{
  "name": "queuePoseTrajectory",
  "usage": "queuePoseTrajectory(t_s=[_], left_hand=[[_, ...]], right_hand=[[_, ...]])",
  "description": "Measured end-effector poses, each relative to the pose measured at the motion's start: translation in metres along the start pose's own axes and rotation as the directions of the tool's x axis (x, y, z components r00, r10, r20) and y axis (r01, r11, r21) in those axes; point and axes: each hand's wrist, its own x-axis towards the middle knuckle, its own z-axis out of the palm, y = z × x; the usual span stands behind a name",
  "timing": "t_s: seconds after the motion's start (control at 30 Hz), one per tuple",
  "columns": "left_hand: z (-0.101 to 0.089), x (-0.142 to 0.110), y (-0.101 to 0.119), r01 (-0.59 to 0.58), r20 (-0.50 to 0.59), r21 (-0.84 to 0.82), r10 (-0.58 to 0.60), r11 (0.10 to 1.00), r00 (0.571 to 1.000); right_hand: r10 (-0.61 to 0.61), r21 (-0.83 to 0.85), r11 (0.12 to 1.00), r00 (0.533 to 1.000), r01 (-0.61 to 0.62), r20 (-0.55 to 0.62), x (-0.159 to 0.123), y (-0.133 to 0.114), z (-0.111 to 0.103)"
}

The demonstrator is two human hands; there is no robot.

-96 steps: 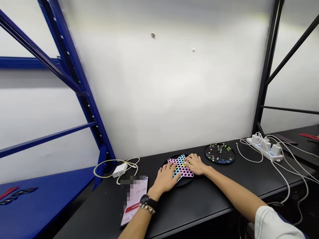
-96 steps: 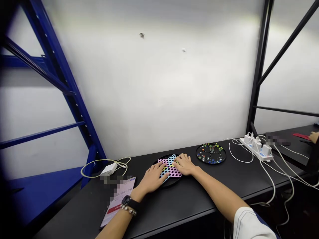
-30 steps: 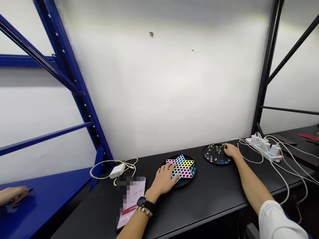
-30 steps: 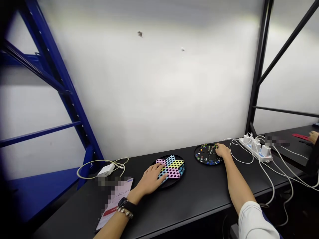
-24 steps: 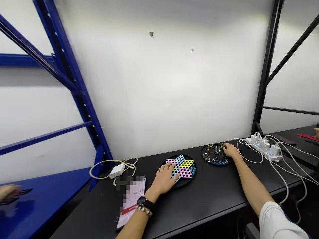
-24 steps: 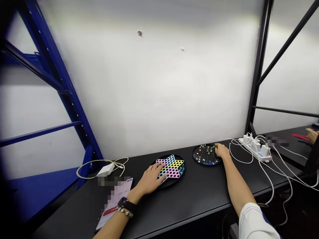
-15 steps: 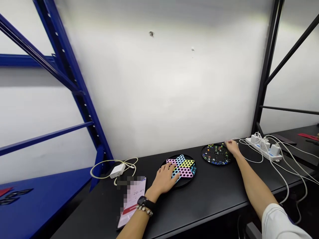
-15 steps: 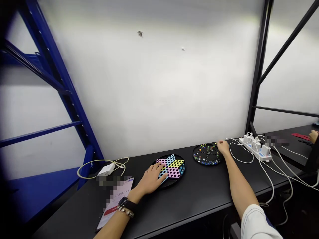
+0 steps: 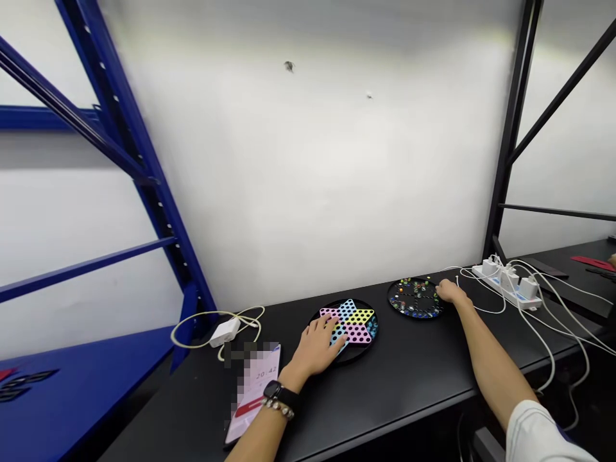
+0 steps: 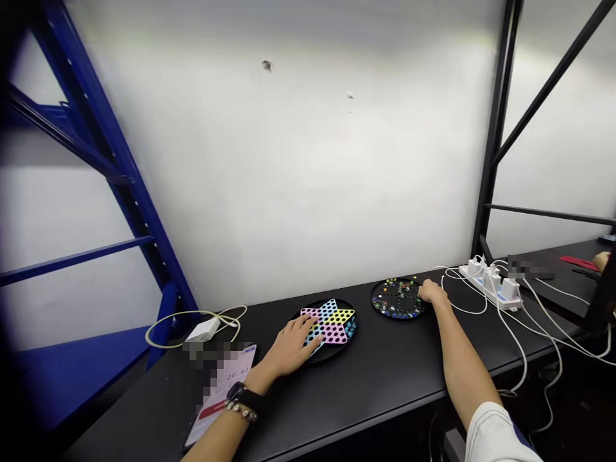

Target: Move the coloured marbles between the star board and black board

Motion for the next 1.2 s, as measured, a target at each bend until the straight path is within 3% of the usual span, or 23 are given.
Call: queuePoseTrajectory(t_s=[0.1,0.27,0.33,0.4,0.47,0.53,0.57,0.6,0.63,0.73,0.83,0.9,1.0,1.2], left_hand=[[-0.002,-0.001,0.002,0.001,0.01,0.002,-0.001,1.0,1.0],[-0.005,-0.002,0.004,0.002,0.013,0.017,-0.002,1.0,1.0],[-0.004,-0.002,0.003,0.003,0.013,0.014,-0.003,1.0,1.0],[-0.004,-0.002,0.003,0.005,0.019,0.008,-0.005,1.0,1.0],[-0.003,-0.002,0.003,0.009,0.019,0.003,-0.009,1.0,1.0],[-0.003,-0.002,0.003,0.014,0.015,0.002,-0.014,1.0,1.0],[-0.003,-0.002,0.003,0.013,0.012,0.001,-0.013,1.0,1.0],[-0.003,-0.003,0.003,0.011,0.01,0.0,-0.011,1.0,1.0],[-0.003,-0.003,0.003,0.009,0.008,-0.001,-0.009,1.0,1.0],[-0.003,-0.003,0.002,0.001,0.001,-0.001,-0.001,1.0,1.0],[-0.003,-0.003,0.001,0.006,-0.002,-0.003,-0.006,1.0,1.0],[-0.002,-0.003,0.0,0.007,-0.007,-0.01,-0.007,1.0,1.0],[-0.002,-0.004,-0.001,0.007,-0.008,-0.021,-0.007,1.0,1.0],[-0.002,-0.004,-0.001,0.007,0.0,-0.012,-0.007,1.0,1.0]], right_hand=[[0.042,-0.263,0.965,0.995,-0.018,0.085,-0.006,-0.011,0.001],[0.017,-0.288,0.958,0.996,0.009,0.086,-0.013,-0.022,0.005],[0.019,-0.082,0.997,0.997,-0.013,0.07,-0.012,-0.023,0.005],[0.003,0.328,0.944,0.997,-0.029,0.078,-0.011,-0.024,0.003],[-0.047,0.668,0.744,0.994,-0.028,0.094,-0.009,-0.027,-0.001],[-0.119,0.856,0.516,0.985,-0.045,0.123,-0.007,-0.032,-0.002],[-0.143,0.892,0.448,0.981,-0.054,0.132,-0.006,-0.035,-0.002],[-0.149,0.889,0.454,0.98,-0.049,0.131,-0.005,-0.039,0.0],[-0.138,0.858,0.512,0.983,-0.036,0.123,-0.003,-0.042,0.003],[-0.075,0.558,0.829,0.996,0.036,0.046,0.004,-0.054,0.016],[-0.09,0.273,0.958,0.996,0.085,0.005,0.012,-0.066,0.03],[-0.125,0.064,0.99,0.992,0.124,0.008,0.015,-0.074,0.038],[-0.174,-0.154,0.971,0.983,0.181,0.061,0.016,-0.086,0.049],[-0.222,-0.29,0.921,0.963,0.259,0.156,0.011,-0.102,0.063]])
